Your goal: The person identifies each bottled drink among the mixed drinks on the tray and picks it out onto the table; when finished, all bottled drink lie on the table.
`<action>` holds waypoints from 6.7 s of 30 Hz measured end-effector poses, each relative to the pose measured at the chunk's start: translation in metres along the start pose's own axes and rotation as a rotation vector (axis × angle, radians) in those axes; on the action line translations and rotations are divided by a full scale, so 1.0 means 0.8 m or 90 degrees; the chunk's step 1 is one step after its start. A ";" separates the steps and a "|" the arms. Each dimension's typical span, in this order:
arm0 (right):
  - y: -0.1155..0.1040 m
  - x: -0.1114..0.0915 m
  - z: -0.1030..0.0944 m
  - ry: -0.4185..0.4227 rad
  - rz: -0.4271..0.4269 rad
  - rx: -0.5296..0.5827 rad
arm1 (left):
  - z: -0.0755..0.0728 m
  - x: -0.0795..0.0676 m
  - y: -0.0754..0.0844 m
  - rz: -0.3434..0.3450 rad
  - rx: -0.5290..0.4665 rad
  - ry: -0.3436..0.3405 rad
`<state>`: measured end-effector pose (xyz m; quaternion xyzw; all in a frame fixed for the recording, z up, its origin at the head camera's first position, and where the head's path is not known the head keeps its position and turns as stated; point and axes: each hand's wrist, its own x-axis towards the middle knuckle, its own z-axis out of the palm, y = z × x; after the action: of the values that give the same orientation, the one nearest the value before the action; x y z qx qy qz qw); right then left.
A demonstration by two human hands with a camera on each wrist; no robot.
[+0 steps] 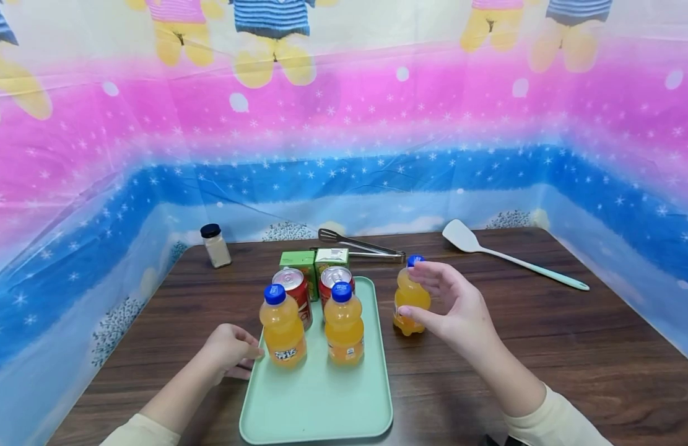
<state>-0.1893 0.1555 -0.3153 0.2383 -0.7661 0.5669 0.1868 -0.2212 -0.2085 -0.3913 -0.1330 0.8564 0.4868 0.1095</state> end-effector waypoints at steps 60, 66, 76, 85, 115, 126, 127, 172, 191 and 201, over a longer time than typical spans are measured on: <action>0.031 -0.026 0.004 -0.064 0.080 -0.015 | -0.001 0.005 -0.003 -0.010 0.004 0.008; 0.032 -0.027 0.004 -0.065 0.089 -0.016 | -0.001 0.006 -0.004 -0.011 0.000 0.005; 0.030 -0.026 0.004 -0.061 0.093 -0.019 | 0.000 0.006 -0.004 -0.010 0.001 0.009; 0.028 -0.024 0.006 -0.058 0.080 -0.012 | 0.000 0.005 -0.003 -0.009 -0.001 0.006; 0.014 -0.006 0.028 -0.063 0.033 0.006 | -0.001 0.004 -0.005 -0.018 0.001 0.011; 0.013 -0.002 0.033 -0.065 0.013 0.024 | 0.003 0.004 -0.002 -0.016 0.004 0.011; 0.013 -0.001 0.034 -0.065 0.013 0.024 | 0.003 0.004 -0.001 -0.016 0.005 0.012; 0.022 0.013 0.081 -0.084 0.114 -0.027 | 0.000 0.005 -0.003 -0.026 -0.001 0.008; 0.033 0.016 0.095 -0.105 0.135 -0.032 | -0.001 0.005 -0.002 -0.022 -0.002 0.003; 0.039 0.014 0.101 -0.107 0.150 -0.031 | 0.000 0.005 -0.006 -0.008 -0.017 -0.008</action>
<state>-0.2178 0.0837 -0.3563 0.1888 -0.8153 0.5440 0.0605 -0.2237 -0.2115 -0.3960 -0.1367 0.8482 0.4984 0.1163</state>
